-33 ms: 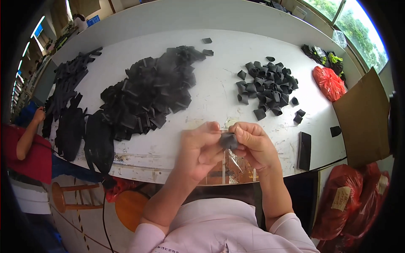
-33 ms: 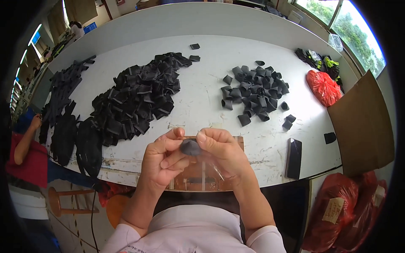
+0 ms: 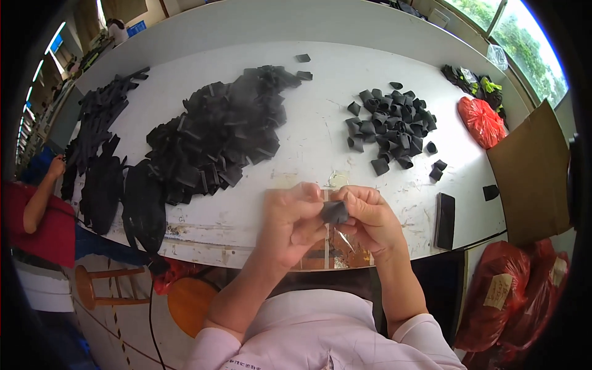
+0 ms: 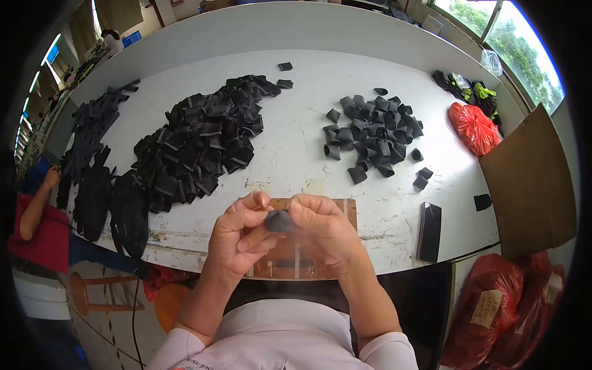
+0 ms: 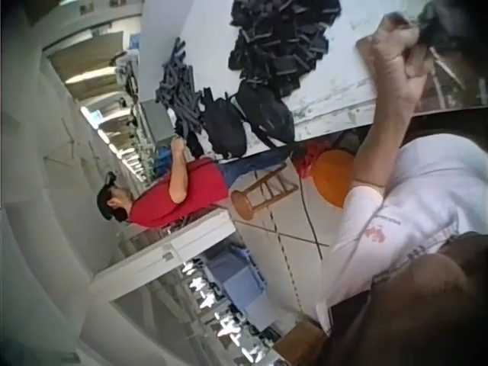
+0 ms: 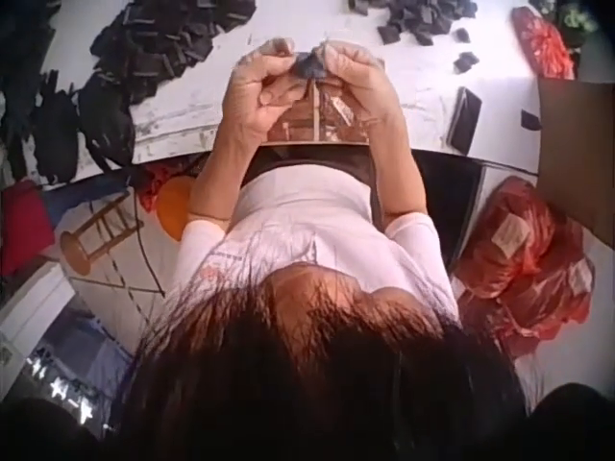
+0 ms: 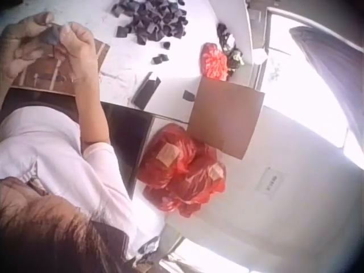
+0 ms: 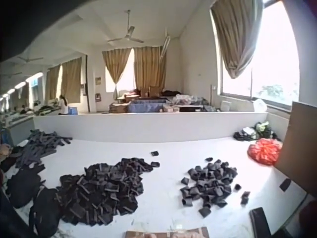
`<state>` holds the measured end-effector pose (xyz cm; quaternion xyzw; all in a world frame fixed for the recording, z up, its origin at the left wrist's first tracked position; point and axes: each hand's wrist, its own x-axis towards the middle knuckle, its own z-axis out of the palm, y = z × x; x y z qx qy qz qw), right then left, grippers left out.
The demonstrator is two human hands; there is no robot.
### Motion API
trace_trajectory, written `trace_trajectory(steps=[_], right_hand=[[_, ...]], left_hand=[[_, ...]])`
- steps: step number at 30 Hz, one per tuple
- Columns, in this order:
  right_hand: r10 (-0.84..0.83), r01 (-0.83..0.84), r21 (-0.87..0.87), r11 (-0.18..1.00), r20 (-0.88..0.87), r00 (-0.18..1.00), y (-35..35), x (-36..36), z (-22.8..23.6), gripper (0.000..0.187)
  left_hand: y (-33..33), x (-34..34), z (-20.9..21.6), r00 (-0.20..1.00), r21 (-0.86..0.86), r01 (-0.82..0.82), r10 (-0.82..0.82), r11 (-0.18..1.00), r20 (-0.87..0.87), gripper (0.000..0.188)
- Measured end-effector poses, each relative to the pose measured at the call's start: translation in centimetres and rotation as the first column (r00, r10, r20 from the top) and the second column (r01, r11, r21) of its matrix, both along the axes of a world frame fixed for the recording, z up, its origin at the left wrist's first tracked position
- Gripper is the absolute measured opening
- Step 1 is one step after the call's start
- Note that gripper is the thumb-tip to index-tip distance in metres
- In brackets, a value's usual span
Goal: Applying adhesive and assembling rubber strips onto a template at a workbench.
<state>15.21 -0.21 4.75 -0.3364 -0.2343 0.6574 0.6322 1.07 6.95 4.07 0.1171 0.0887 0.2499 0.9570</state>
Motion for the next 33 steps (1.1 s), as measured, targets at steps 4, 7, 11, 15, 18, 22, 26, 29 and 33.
trace_trajectory(steps=[4,7,11,15,18,22,26,29,33], right_hand=[[0.007,-0.010,0.039,0.999,0.083,0.997,-0.1,-0.1,-0.2,0.024],[0.072,-0.083,0.053,0.995,0.173,0.982,0.7,0.8,0.4,0.025],[0.067,-0.076,0.034,0.997,0.217,0.974,0.9,0.7,-0.6,0.031],[-0.172,0.068,0.172,0.983,0.712,0.680,0.1,0.0,0.2,0.032],[-0.547,0.240,0.495,0.835,0.796,0.261,-1.0,-0.5,0.2,0.035],[-0.629,0.027,0.629,0.777,0.777,0.006,-1.3,-1.0,1.3,0.043],[-0.607,0.020,0.607,0.795,0.795,-0.006,-1.2,-1.7,1.8,0.041],[-0.585,0.054,0.583,0.811,0.808,0.071,-1.0,-1.8,2.3,0.038],[-0.562,0.125,0.548,0.827,0.798,0.215,-1.0,-2.0,2.5,0.028]], left_hand=[[-0.6,-0.5,0.5,0.989,0.193,-0.069,0.092,0.979,-0.113,0.014],[-0.1,-0.2,1.0,0.993,0.193,-0.053,0.071,0.980,-0.091,0.013],[-1.6,0.6,0.8,0.875,0.584,-0.186,0.403,0.790,-0.268,0.016],[-0.3,0.2,1.6,0.579,0.951,0.049,0.784,-0.305,0.222,0.027],[0.6,0.1,2.9,0.708,0.964,0.021,0.685,-0.264,0.172,0.025],[0.5,0.4,3.3,0.763,0.982,0.020,0.637,-0.190,0.107,0.015],[0.5,-0.1,3.3,0.743,0.991,0.030,0.666,-0.127,0.063,0.012],[0.3,0.0,2.6,0.685,0.995,-0.091,0.723,-0.040,0.091,0.007],[0.2,-1.1,1.6,0.687,0.906,-0.276,0.725,0.321,-0.048,0.005]])
